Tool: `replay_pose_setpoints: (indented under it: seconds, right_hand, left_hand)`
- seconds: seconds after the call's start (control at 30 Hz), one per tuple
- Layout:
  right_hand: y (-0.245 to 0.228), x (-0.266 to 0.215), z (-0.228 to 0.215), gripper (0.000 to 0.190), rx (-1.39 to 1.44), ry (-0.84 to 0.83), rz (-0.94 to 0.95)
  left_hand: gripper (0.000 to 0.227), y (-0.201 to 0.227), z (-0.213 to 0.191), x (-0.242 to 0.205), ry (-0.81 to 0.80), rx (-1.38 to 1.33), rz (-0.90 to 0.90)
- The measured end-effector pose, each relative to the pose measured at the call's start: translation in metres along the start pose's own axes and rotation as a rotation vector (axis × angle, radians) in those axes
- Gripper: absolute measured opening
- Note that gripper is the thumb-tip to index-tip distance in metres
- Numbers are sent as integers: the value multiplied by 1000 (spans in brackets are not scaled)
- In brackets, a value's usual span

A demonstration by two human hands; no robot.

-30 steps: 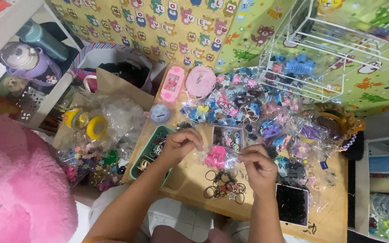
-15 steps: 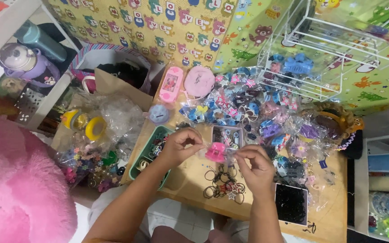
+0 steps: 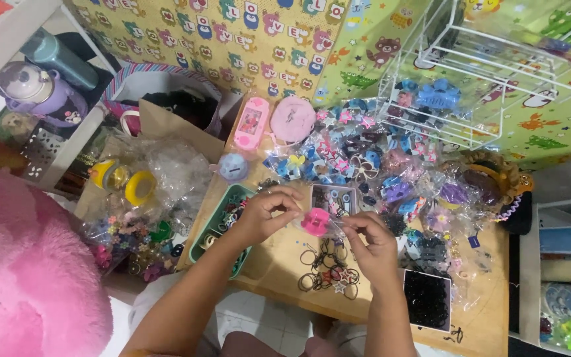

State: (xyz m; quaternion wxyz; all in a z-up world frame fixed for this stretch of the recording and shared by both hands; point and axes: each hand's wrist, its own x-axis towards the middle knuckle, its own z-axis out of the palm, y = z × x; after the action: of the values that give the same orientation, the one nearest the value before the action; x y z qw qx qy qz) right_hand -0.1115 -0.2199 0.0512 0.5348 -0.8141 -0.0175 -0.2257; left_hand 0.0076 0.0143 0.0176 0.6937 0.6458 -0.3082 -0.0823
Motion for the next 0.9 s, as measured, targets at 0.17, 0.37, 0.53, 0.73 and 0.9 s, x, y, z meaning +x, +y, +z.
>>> replay_pose_setpoints:
  seconds: [0.17, 0.37, 0.53, 0.73, 0.9]
  right_hand:
    - [-1, -2, 6, 14, -61, -9, -6]
    - [13, -17, 23, 12, -219, -116, -154]
    - [-6, -14, 25, 25, -133, -225, -227]
    - [-9, -16, 56, 45, 16, 8, 418]
    - [-10, -30, 86, 68, 740, -70, 896]
  left_hand:
    - [13, 2, 9, -1, 52, -21, -23]
    - [12, -24, 21, -5, 174, -100, -172]
    - [9, -11, 17, -2, 140, -260, -153]
    - [18, 3, 26, 3, 310, -558, -466]
    - [27, -36, 29, -4, 134, -929, -326]
